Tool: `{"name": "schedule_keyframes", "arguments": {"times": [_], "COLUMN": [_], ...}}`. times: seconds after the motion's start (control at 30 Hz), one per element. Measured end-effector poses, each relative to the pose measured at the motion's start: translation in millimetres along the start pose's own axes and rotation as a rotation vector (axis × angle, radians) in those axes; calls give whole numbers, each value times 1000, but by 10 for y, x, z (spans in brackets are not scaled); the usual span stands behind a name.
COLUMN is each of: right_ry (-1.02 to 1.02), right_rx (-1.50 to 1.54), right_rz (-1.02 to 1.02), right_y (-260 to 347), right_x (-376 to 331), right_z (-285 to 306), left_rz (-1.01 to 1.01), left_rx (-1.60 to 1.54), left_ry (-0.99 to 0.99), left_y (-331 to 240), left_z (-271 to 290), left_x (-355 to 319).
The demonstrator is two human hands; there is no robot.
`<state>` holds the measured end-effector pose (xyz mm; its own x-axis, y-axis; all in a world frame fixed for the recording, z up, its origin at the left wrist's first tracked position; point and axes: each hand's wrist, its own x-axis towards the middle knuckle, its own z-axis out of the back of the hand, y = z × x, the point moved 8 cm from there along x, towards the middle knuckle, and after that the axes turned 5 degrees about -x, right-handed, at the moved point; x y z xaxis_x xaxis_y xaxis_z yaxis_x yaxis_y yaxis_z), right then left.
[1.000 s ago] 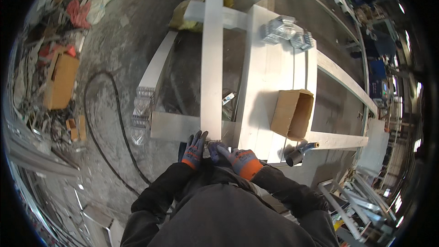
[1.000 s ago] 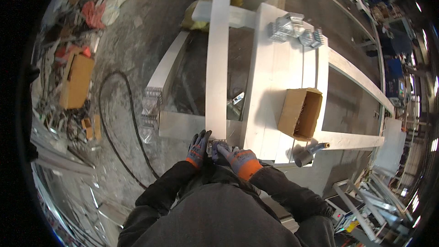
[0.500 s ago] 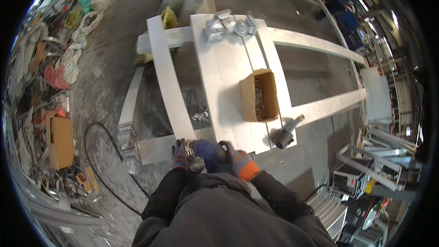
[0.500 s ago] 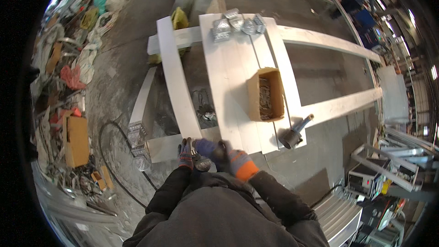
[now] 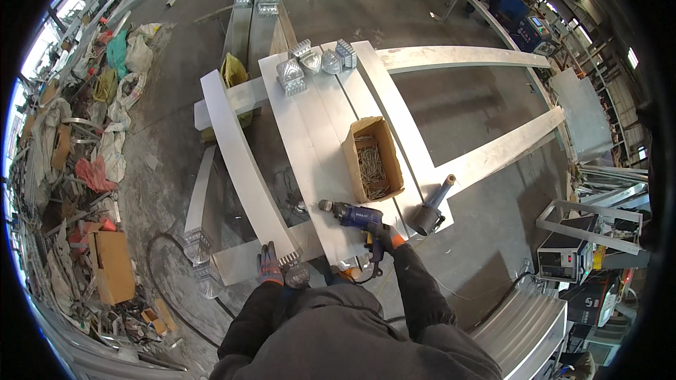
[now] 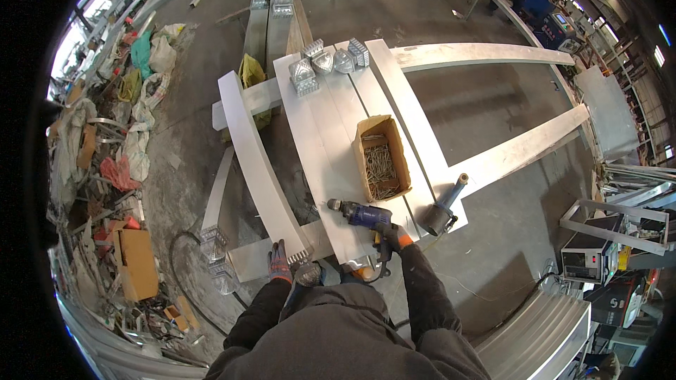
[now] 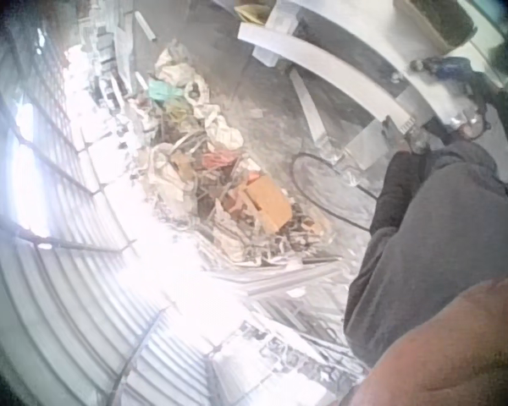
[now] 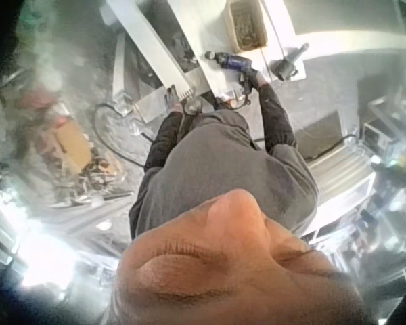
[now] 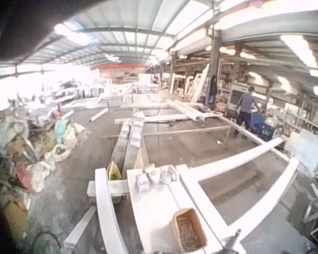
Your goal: The person assembles a white metal frame by attaching corner brackets to the joints. They use a cordless drill to drive screws into the brackets, repeatedly pick up new brackets from a box, and position them on the frame. The person also moves a wrapped metal piece aside and retrieves additional brackets during the process.
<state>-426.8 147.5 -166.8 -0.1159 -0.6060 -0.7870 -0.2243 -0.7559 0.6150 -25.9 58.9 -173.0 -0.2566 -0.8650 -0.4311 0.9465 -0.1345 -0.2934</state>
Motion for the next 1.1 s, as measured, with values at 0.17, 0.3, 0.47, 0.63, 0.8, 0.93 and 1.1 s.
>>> {"name": "schedule_keyframes", "arguments": {"times": [0.17,0.3,0.47,0.63,0.8,0.93,1.1], "right_ry": [-315,-721,-454,-414,-529,-790,-478], "right_rx": [-1307,-775,-1492,-1471,-1537,-1368,-1258], "right_rz": [335,947,465,575,351,624,862], "right_y": [1069,2120,2044,1860,2107,2362,1939], "right_x": [-453,-480,1052,1173,904,261,-457], "right_z": [71,212,35,-75,78,114,-707], "left_rz": [36,12,-21,-45,46,21,-159], "left_rx": [-3,-25,1,-39,-181,-320,-711], "left_ry": [5,-62,-71,-74,-53,-113,-231], "left_y": [8,-30,48,142,144,-6,-480], "left_z": [-3,8,-90,-182,-160,145,572], "left_x": [0,-45,1,73,53,-149,-333]}}
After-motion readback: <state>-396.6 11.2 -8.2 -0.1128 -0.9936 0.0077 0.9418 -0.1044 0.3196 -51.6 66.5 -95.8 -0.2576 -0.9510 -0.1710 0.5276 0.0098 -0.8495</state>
